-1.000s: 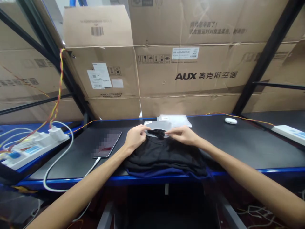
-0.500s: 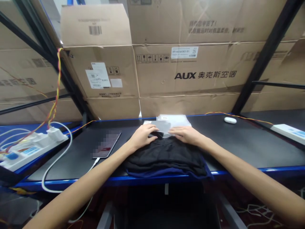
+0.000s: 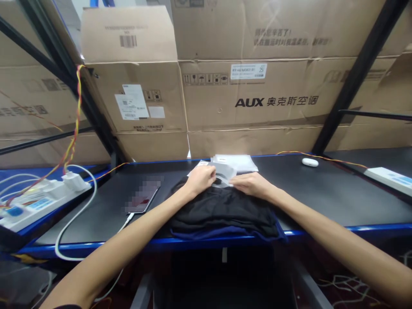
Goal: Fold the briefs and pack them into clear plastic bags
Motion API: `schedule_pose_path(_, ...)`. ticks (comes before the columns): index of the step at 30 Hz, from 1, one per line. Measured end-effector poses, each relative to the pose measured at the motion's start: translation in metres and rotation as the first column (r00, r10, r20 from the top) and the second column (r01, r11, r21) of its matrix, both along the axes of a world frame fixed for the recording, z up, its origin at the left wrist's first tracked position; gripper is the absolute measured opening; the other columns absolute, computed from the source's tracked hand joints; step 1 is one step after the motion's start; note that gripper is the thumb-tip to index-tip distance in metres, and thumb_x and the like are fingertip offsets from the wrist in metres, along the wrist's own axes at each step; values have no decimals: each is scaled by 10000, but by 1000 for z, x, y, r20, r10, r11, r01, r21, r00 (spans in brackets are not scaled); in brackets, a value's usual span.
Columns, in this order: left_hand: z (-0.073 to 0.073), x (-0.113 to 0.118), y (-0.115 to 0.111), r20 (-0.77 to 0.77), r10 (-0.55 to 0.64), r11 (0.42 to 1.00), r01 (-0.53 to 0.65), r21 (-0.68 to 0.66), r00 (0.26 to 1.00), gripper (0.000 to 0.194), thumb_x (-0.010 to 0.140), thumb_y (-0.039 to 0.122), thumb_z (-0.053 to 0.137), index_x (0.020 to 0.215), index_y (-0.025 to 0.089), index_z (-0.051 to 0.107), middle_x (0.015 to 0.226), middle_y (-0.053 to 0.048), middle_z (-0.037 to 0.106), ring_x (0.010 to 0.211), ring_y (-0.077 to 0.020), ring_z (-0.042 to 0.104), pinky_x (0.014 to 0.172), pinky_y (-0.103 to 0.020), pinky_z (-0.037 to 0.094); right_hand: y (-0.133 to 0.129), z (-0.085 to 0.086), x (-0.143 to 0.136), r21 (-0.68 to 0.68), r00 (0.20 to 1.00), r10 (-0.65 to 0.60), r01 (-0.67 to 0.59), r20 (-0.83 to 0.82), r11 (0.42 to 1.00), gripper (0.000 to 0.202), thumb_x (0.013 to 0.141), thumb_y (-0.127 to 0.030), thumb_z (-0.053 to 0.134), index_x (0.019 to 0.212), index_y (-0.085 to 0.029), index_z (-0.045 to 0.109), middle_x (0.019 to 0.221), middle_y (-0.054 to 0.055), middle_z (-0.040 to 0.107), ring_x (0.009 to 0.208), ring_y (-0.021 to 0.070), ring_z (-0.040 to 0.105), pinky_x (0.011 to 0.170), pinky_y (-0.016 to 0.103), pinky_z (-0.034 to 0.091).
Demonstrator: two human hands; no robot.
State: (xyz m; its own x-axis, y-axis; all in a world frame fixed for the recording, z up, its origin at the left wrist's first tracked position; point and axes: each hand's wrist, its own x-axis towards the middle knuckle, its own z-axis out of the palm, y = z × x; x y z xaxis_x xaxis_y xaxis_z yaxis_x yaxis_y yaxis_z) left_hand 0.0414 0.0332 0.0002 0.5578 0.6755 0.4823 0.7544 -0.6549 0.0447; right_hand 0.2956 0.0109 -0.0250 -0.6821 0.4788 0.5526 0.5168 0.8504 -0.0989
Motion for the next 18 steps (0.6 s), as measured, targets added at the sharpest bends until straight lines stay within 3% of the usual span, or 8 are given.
schedule_pose_path(2, -3, -2, -3, 24, -52, 999, 52, -10, 998, 58, 831, 143, 619, 810, 196, 608, 799, -30, 650, 797, -204, 617, 737, -300, 485, 2, -2, 1, -26, 1000, -13, 13, -10, 1000, 252, 935, -195, 556, 1072, -226, 765, 1084, 55, 768, 996, 220, 733, 917, 335, 571)
schedule_pose_path(5, -5, -7, -11, 36, -220, 975, 221, -21, 975, 113, 856, 126, 568, 926, 193, 626, 912, -44, 659, 881, -197, 620, 807, -298, 498, 2, -3, 2, -54, 999, -46, 46, -7, 997, 274, 911, -156, 555, 1074, -229, 763, 1085, 56, 769, 978, 216, 736, 905, 324, 566)
schedule_pose_path(9, -4, -6, -25, -26, -388, 922, 388, -8, 921, 163, 929, 261, 563, 1051, 198, 651, 1023, -62, 675, 972, -212, 630, 859, -305, 501, -3, 0, -3, -42, 996, -88, 89, 12, 995, 275, 917, -161, 531, 1052, -220, 763, 1049, 61, 777, 903, 213, 746, 821, 293, 563)
schedule_pose_path(13, -4, 1, -33, -82, -394, 916, 398, 43, 916, 247, 986, 372, 517, 1082, 203, 670, 1024, -73, 707, 951, -217, 655, 856, -324, 504, -9, 1, -12, -13, 990, -136, 136, 45, 991, 264, 920, -179, 522, 1022, -219, 762, 962, 64, 789, 802, 208, 741, 712, 265, 530)
schedule_pose_path(18, -6, 3, -36, -94, -302, 946, 311, 89, 948, 295, 1018, 361, 443, 993, 202, 690, 923, -63, 725, 871, -211, 673, 777, -315, 507, -15, 1, -21, 34, 986, -157, 155, 54, 987, 273, 937, -210, 494, 913, -208, 766, 780, 50, 774, 639, 168, 687, 600, 236, 454)
